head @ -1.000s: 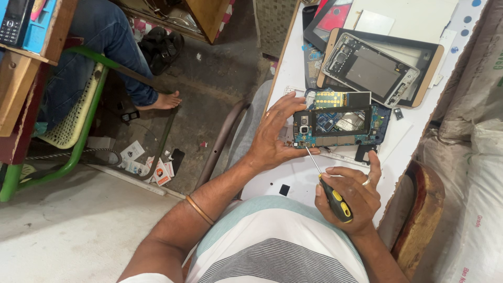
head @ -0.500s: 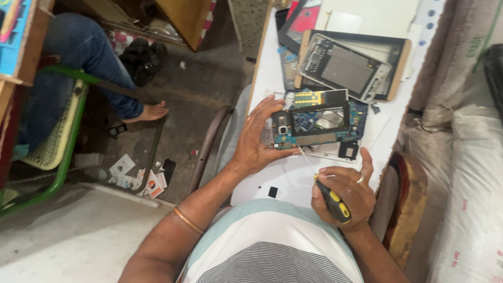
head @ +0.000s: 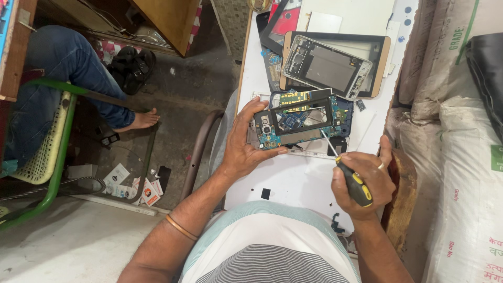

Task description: The person holds a disassembled mobile phone frame with its motherboard and uses a screwdriver to unscrew and pry internal components, working over a cluttered repair bench with other phone parts and screens nearby.

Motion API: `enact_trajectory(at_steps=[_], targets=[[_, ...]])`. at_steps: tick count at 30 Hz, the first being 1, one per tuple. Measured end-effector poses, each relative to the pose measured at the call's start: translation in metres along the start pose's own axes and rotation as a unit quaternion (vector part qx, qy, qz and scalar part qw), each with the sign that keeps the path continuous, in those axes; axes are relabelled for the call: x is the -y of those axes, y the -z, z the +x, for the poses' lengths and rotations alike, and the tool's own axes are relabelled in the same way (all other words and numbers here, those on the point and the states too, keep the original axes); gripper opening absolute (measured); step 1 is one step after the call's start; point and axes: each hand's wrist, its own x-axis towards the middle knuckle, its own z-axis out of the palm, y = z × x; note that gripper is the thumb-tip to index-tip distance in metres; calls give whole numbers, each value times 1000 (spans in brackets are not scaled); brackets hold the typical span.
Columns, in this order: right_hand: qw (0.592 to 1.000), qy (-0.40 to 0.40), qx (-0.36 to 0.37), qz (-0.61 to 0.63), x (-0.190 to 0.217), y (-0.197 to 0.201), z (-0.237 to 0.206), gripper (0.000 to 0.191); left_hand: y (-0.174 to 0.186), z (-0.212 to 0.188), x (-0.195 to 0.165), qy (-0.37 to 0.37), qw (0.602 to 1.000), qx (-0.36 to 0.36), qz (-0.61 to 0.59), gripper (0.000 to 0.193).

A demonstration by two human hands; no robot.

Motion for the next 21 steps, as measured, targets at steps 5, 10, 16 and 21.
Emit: enact_trajectory(at_steps=[5, 10, 16, 21], targets=[[1000, 9, 6, -9, 0, -2, -3, 19, 2, 0, -1, -1, 1000, -12, -13, 101], [1000, -7, -6, -6, -1, 3, 0, 19, 4, 1, -6, 12, 1000, -15, -8, 100], [999, 2, -21, 46, -8, 3, -6, 20, 4, 3, -9, 19, 1000, -9, -22, 100], [983, -48, -43, 170, -23, 1, -22, 24, 5, 1, -8, 24, 999, -4, -23, 100]])
